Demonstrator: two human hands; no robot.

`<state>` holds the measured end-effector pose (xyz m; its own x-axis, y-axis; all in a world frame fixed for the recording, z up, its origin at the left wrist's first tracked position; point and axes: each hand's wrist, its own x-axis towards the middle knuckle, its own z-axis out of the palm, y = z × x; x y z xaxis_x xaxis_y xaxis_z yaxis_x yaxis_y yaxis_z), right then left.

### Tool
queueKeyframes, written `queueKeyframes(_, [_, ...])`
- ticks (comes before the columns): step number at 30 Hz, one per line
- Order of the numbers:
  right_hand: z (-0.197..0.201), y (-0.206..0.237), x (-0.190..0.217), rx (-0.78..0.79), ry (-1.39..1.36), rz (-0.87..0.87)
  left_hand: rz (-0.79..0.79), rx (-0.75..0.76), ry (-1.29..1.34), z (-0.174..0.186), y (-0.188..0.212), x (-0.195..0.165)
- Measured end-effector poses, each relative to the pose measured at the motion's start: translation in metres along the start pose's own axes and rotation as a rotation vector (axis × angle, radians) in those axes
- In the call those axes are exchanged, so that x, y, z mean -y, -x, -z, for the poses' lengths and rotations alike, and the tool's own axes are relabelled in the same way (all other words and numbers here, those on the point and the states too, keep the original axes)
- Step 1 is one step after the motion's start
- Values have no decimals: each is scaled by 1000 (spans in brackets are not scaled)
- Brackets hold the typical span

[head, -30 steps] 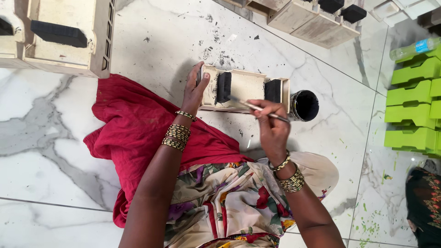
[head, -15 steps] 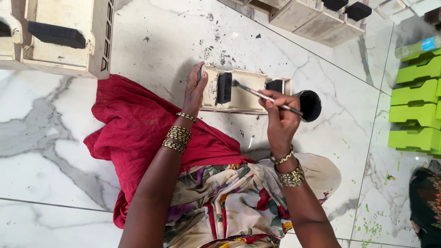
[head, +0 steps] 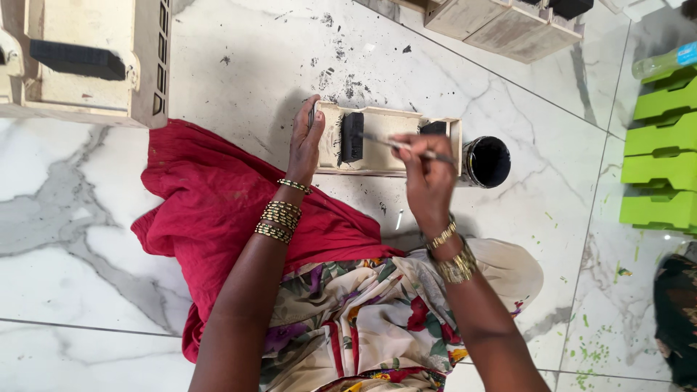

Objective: The person sits on the floor and uses a brush to paint black paint onto dark rectangular blocks seated in a wooden tray, dipping the brush into a paint can between blocks. They rotate the tray to reach each block and set finished trays aside with other completed trays.

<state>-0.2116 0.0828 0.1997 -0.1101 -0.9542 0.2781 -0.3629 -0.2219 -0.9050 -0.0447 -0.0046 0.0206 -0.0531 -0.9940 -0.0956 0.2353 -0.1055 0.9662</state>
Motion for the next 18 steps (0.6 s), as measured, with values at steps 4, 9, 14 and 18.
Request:
queueKeyframes(4, [-4,-34,-10,-42,26,14,-37,20,78,-1,-2,4])
queueKeyframes(9, [-6,-21,2,17,-5,12,-45,-1,37,-1,-4,6])
queueKeyframes(14, [5,29,24,66,131,-5,-49,9,43,-1,-1,3])
queueKeyframes(18, [11,17,19,55,114,-18,-18,18,75,-1,-2,0])
